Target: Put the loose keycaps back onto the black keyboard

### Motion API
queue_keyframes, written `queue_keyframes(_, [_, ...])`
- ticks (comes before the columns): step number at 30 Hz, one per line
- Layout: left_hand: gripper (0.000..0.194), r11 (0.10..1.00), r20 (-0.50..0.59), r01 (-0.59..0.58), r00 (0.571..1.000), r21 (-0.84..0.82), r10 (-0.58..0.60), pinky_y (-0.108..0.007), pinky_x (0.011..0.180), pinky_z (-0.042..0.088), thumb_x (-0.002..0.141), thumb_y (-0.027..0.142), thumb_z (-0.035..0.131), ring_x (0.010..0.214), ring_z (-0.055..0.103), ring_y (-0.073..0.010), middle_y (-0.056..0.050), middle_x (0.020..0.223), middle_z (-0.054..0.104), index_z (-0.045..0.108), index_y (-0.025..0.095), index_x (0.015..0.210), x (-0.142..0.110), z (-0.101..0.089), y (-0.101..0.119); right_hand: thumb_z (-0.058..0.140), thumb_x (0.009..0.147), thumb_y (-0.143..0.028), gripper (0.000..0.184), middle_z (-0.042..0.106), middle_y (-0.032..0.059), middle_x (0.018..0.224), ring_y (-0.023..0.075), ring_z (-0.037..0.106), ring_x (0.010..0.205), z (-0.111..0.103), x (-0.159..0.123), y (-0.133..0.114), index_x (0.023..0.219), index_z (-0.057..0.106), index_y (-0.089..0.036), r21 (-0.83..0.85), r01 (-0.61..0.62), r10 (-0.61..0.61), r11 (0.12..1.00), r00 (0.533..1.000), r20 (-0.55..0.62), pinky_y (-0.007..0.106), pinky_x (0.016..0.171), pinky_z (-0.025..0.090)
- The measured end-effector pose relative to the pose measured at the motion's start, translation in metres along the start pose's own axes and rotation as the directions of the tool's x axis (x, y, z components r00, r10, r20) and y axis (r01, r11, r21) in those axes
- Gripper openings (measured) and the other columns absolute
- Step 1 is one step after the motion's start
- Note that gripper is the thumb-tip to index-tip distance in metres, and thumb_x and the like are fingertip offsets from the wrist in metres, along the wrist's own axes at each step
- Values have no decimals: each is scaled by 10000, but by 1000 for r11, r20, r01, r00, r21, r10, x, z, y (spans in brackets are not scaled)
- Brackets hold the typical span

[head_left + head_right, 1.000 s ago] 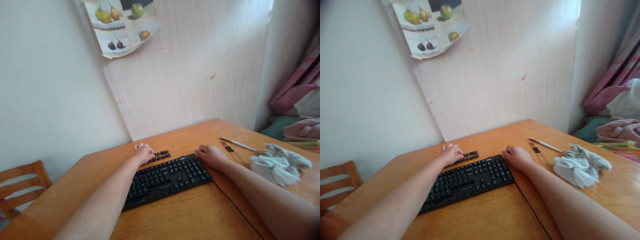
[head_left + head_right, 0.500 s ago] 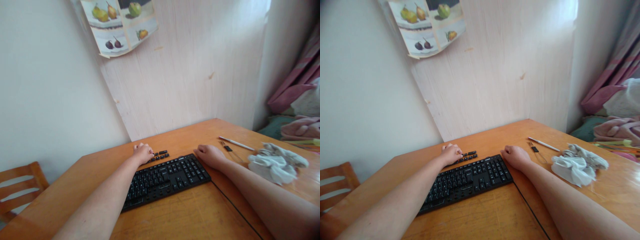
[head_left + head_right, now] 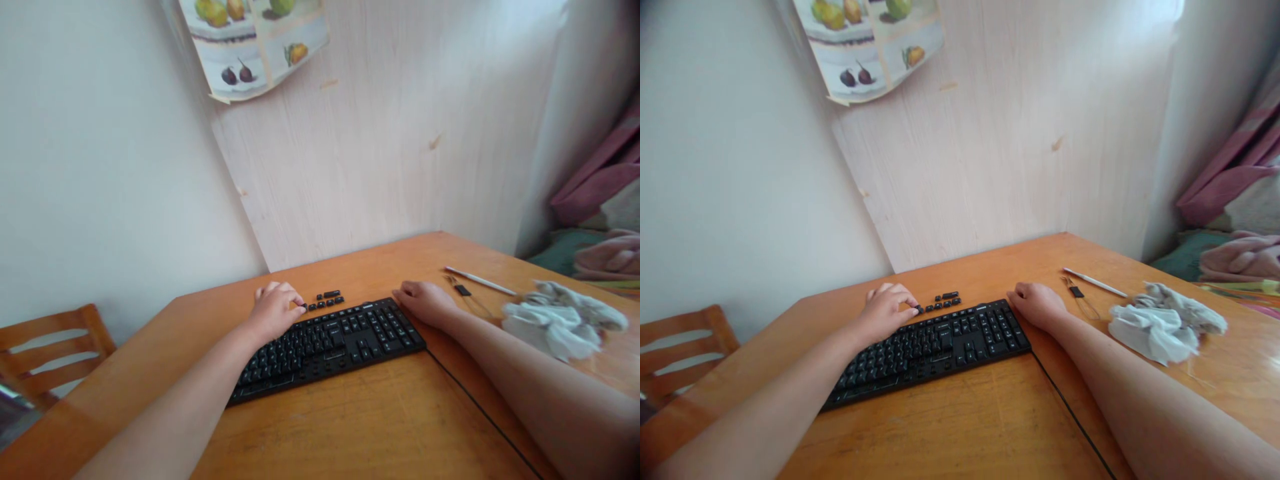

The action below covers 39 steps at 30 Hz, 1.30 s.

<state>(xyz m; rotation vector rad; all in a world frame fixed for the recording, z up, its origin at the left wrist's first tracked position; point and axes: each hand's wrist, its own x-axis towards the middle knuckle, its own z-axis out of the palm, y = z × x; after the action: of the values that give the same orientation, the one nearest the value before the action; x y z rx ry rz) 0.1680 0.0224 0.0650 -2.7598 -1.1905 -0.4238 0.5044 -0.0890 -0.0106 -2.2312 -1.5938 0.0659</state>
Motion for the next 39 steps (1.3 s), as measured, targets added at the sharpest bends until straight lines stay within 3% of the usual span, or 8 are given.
queue_keyframes(7, [104, 995, -26, -83, 996, -50, 81, -409, 874, 294, 821, 365, 628, 1005, 496, -225, 1, 979, 670, 690, 289, 856, -60, -20, 24, 376, 902, -509, 421, 673, 78, 778, 204, 582, 723, -2, -1, -2, 763, 643, -215, 10, 3, -4, 1000, 1000, 14, 283, 586, 313])
queue_keyframes(13, [50, 994, -4, -91, 996, -54, 91, -406, 877, 300, 797, 323, 670, 1001, 501, -209, 13, 970, 656, 683, 282, 823, -87, -19, 39, 395, 895, -505, 408, 676, 87, 786, 215, 588, 744, -4, -1, -3, 749, 636, -211, -7, 9, -8, 1000, 1000, 19, 288, 591, 316])
queue_keyframes(39, [124, 987, 0, -135, 991, 87, 135, -494, 947, 259, 845, 260, 603, 992, 481, -235, -26, 901, 643, 718, 274, 802, -95, -19, 58, 387, 899, -495, 400, 681, 85, 802, 211, 590, 741, -4, 0, -2, 768, 637, -212, -11, 18, -18, 1000, 999, 28, 283, 588, 322])
